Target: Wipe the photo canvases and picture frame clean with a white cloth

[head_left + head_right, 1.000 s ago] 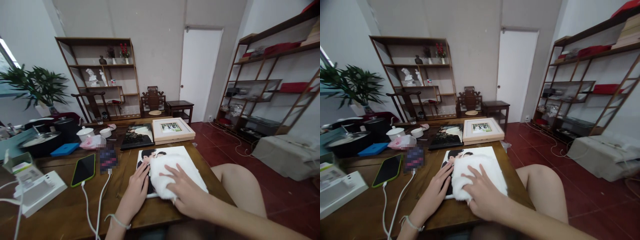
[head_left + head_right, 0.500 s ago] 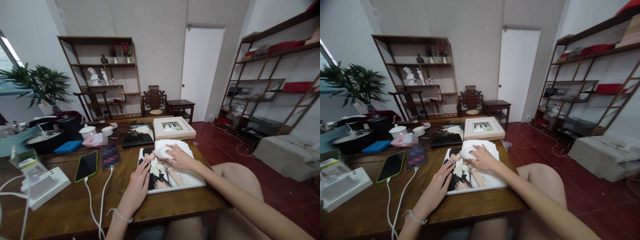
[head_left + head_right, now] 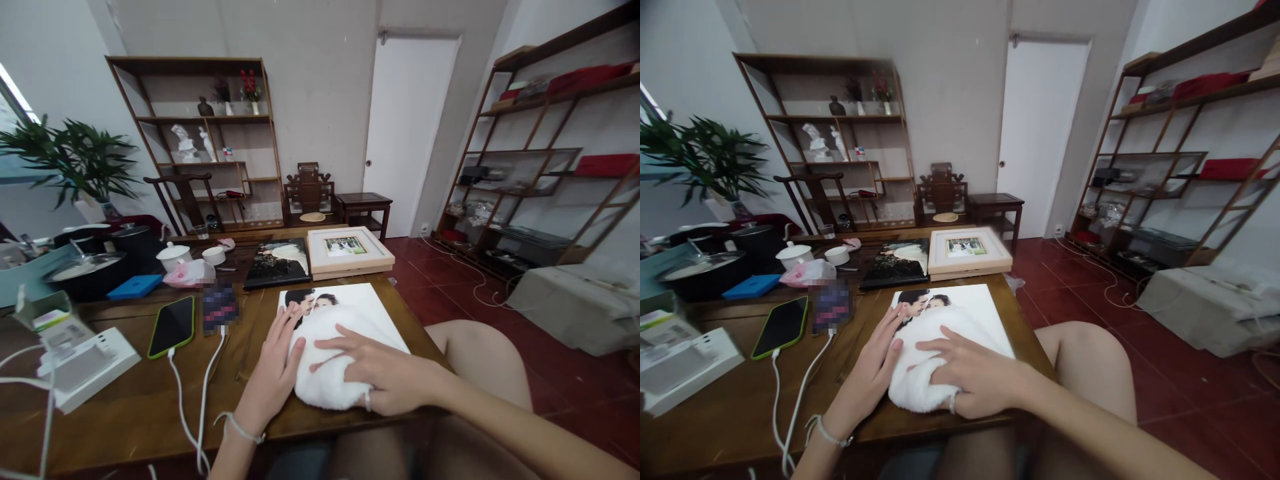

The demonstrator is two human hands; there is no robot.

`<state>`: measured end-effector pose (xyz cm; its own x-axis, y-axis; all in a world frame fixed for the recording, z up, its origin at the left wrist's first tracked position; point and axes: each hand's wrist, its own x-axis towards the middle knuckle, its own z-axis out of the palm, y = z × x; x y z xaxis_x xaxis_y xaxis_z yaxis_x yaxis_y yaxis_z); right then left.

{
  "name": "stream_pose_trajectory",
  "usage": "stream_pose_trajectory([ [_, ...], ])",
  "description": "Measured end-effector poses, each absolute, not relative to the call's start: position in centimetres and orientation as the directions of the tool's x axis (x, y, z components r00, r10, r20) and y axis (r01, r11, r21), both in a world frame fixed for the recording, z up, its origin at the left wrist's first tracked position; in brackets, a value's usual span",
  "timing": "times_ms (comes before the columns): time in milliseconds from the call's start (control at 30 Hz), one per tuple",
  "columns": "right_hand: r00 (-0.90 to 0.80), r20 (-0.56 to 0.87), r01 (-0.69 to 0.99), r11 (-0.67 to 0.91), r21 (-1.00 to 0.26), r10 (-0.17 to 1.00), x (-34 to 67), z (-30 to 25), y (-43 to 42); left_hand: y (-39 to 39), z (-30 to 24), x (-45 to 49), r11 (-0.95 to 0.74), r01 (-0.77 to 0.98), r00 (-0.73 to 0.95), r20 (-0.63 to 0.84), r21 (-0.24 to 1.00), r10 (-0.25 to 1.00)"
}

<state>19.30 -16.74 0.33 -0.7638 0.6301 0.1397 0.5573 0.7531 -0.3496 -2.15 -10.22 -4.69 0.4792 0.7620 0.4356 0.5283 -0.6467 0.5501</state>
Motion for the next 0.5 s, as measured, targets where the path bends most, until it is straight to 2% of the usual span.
stream_pose_trajectory([
  [100, -0.730, 0.114, 0.584, 0.701, -0.409, 0.674, 20.5, 0.9, -17.7, -10.0, -4.8, -2.1, -0.661, 0.533, 0.497, 0.436, 0.528, 0.750],
  [200, -0.630, 0.083, 0.670, 0.594, -0.446, 0.772, 22.0, 0.8, -17.5, -9.7, -5.1, -2.0, -0.677, 0.556, 0.532, 0.420, 0.482, 0.735],
  [300, -0.468, 0.073, 0.780, 0.450, -0.434, 0.881, 23.1, 0.2, -15.7, -9.5, -5.4, -1.9, -0.683, 0.586, 0.532, 0.428, 0.437, 0.730],
  [367, -0.393, 0.103, 0.820, 0.399, -0.411, 0.914, 23.1, -0.1, -13.8, -9.4, -5.6, -1.9, -0.683, 0.598, 0.528, 0.436, 0.419, 0.729],
  [500, -0.438, 0.213, 0.796, 0.487, -0.360, 0.873, 20.5, 0.0, -9.5, -9.4, -5.7, -1.9, -0.690, 0.603, 0.542, 0.430, 0.400, 0.722],
])
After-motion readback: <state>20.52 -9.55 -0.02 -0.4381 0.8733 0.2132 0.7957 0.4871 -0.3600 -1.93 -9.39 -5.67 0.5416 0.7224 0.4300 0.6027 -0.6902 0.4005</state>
